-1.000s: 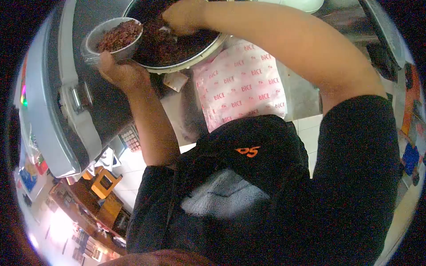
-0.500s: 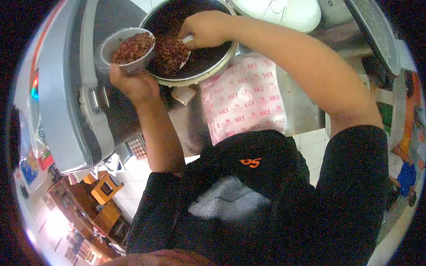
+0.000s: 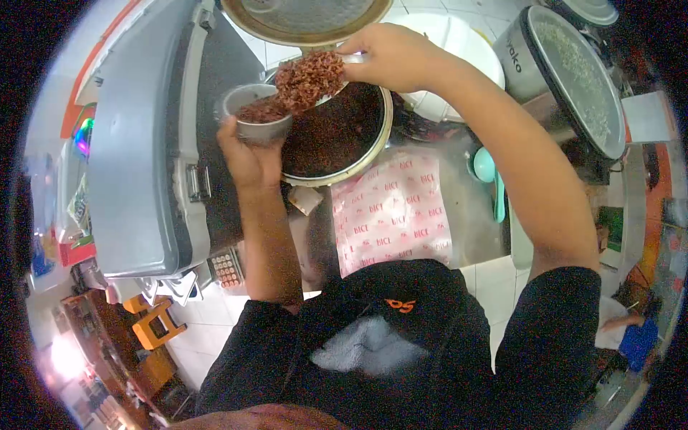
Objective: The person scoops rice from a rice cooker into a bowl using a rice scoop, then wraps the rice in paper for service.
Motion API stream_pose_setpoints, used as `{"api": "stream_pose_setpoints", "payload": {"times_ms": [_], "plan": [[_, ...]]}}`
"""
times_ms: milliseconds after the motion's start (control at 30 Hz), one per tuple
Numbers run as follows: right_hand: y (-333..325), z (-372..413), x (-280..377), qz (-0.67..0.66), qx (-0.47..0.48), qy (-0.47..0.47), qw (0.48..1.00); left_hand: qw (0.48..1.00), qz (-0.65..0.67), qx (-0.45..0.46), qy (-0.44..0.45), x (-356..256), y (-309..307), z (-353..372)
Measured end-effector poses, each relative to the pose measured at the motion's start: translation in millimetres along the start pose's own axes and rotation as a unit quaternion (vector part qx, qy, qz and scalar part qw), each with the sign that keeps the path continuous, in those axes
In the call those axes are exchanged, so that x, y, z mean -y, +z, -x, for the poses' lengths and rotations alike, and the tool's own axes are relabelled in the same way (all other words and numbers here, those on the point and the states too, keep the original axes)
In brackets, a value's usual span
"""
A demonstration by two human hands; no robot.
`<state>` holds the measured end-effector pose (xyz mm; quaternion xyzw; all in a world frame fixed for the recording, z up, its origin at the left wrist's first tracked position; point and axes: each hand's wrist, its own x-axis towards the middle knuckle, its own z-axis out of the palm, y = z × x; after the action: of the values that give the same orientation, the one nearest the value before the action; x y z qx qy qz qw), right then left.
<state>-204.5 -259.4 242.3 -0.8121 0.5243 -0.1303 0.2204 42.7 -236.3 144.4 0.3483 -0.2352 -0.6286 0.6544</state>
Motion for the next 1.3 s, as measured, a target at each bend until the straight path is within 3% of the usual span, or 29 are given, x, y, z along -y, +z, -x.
{"api": "stream_pose_setpoints", "payload": {"times_ms": [133,200,267,333,467,633,733,767,833,967,1033,1200,1267,1300], "plan": [[4.2,-4.1,9.8,0.026,-0.094,-0.015,0.995,0.997,0.041,0.050,-0.045,8.3,13.3,5.6],[12.0,4.5,40.5,0.178,-0.186,0.057,0.965,0.989,0.076,0.092,-0.092,7.5,22.3,8.0],[25.9,6.9,57.4,0.236,-0.186,0.042,0.953,0.988,0.085,0.087,-0.094,8.3,35.9,10.3],[45.6,15.5,70.3,0.357,-0.256,-0.026,0.898,0.990,0.100,0.070,-0.067,15.3,40.8,1.4],[64.8,27.9,81.3,0.380,-0.267,-0.052,0.884,0.986,0.139,0.065,-0.073,15.8,38.7,-4.3],[43.6,31.2,58.7,0.305,-0.232,-0.014,0.924,0.979,0.147,0.081,-0.117,9.5,29.5,3.9],[20.5,25.1,56.7,0.004,-0.256,0.120,0.959,0.978,0.153,0.080,-0.120,5.3,23.0,7.9],[23.5,21.3,48.5,0.005,-0.257,0.119,0.959,0.977,0.154,0.081,-0.120,4.7,24.2,10.3],[33.5,12.7,31.3,-0.197,-0.099,0.124,0.968,0.985,0.123,0.093,-0.080,3.3,27.8,15.3],[59.2,-1.1,26.9,-0.069,-0.071,0.110,0.989,0.972,0.158,0.171,-0.001,5.8,22.9,17.3],[70.7,-4.9,26.9,-0.024,-0.042,0.086,0.995,0.977,0.135,0.165,0.019,8.5,15.8,15.9],[85.5,-10.4,41.6,-0.061,0.045,0.165,0.983,0.986,0.007,0.151,0.077,16.9,7.4,13.0],[89.6,-10.7,42.5,-0.085,0.064,0.144,0.984,0.966,-0.067,0.173,0.183,20.6,-0.7,6.9],[90.8,-12.0,42.7,-0.091,0.060,0.150,0.983,0.965,-0.071,0.179,0.177,23.0,-4.4,3.4]]}}
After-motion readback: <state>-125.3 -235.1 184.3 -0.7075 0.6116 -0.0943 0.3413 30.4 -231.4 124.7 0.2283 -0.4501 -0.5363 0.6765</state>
